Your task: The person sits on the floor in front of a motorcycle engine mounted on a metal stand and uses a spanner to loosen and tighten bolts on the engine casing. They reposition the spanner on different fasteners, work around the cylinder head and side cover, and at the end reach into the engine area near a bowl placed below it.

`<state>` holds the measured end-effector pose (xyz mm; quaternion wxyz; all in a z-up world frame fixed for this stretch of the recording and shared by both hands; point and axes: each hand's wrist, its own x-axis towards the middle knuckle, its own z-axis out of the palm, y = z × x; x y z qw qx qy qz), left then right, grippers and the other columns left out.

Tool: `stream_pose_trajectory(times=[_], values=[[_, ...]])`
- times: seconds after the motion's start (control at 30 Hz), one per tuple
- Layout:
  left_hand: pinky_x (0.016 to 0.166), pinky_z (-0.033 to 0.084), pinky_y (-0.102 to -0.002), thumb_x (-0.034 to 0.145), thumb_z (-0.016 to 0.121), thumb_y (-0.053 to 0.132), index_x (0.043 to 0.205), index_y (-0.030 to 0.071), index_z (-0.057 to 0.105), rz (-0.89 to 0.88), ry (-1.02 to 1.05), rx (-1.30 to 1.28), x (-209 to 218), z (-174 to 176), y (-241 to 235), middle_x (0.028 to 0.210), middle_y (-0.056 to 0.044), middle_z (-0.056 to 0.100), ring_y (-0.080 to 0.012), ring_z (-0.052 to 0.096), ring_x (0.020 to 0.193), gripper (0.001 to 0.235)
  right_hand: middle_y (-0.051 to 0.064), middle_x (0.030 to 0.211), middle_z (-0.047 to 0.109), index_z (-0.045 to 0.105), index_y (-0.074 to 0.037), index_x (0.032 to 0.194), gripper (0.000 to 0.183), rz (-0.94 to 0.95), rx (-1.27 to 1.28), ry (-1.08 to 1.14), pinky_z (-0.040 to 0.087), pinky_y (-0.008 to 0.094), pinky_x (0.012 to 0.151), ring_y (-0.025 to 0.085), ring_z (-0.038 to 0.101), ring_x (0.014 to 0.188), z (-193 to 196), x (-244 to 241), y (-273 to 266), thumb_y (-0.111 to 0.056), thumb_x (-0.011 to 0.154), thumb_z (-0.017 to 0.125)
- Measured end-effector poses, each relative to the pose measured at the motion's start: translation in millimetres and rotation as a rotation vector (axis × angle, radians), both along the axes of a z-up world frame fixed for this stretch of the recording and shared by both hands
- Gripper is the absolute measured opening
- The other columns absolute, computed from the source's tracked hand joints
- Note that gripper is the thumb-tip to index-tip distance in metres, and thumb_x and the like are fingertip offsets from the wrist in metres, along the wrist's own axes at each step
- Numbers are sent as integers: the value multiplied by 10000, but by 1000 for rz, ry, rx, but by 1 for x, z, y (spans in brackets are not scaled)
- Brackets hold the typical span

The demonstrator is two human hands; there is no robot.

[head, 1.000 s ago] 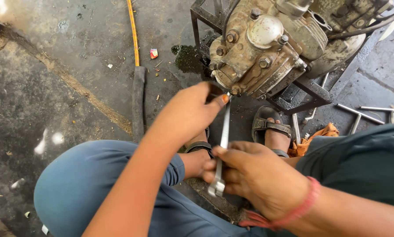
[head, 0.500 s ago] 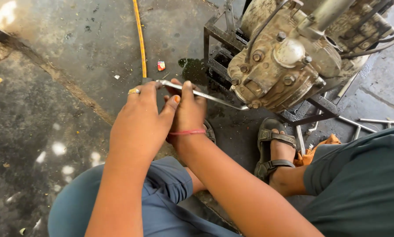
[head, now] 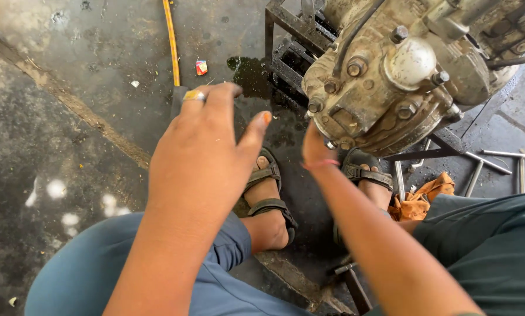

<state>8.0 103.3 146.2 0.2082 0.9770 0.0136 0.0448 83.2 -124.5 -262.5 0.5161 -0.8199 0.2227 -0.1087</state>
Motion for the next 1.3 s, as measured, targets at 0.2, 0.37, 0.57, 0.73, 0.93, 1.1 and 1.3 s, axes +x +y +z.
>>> stream_pose_trajectory(times=[0.2, 0.37, 0.57, 0.73, 0.93, 1.1, 1.3], values=[[724, 560, -476, 925, 688, 459, 1108, 62, 610, -132, -31, -16, 6, 26, -37, 1089, -185, 662, -363, 708, 912, 443, 257, 769, 699, 661, -31, 916, 345, 485, -844, 128, 530, 544, 744, 447, 662, 718, 147, -83, -82, -343, 1044, 592], [684, 575, -458, 908, 699, 465, 1057, 96, 620, -130, -169, -105, 1, 37, -56, 1038, -158, 681, -333, 728, 865, 405, 180, 683, 621, 639, -31, 968, 289, 669, -393, 446, 500, 426, 611, 285, 576, 637, 236, -137, -110, -310, 994, 568], [689, 580, -461, 914, 706, 454, 1083, 98, 622, -116, -312, -203, -10, 39, -54, 1062, -167, 687, -339, 736, 859, 404, 24, 651, 509, 611, -14, 895, 327, 454, 402, 625, 430, 365, 534, 150, 480, 571, 298, -217, -145, -299, 1044, 548], [701, 582, -463, 911, 689, 460, 1055, 98, 617, -66, -291, -187, -14, 39, -39, 1052, -167, 681, -341, 731, 875, 396, 22, 763, 548, 598, -74, 1044, 281, 454, 1282, 745, 500, 400, 642, 198, 533, 649, 373, -208, -39, -322, 1118, 487], [753, 565, -486, 948, 691, 477, 1193, 82, 597, -3, -421, -157, -9, 40, 21, 1120, -203, 669, -369, 711, 940, 474, 83, 1097, 651, 591, -75, 1151, 315, 388, 1557, 515, 499, 425, 847, 239, 616, 967, 350, -133, 145, -306, 993, 448], [864, 574, -451, 1008, 668, 429, 1258, 107, 574, 170, -497, -307, -8, 27, 47, 1168, -140, 697, -313, 721, 1026, 419, 176, 1128, 636, 591, 3, 1261, 438, 417, 1263, -64, 489, 441, 867, 293, 597, 992, 239, -57, 209, -399, 1111, 500], [806, 569, -467, 977, 705, 422, 1244, 81, 592, 110, -456, -276, 1, 10, 26, 1165, -180, 693, -377, 707, 991, 447, 171, 1147, 659, 577, 2, 1250, 429, 456, 978, -6, 519, 419, 868, 292, 634, 1024, 199, -21, 148, -384, 1073, 521]])
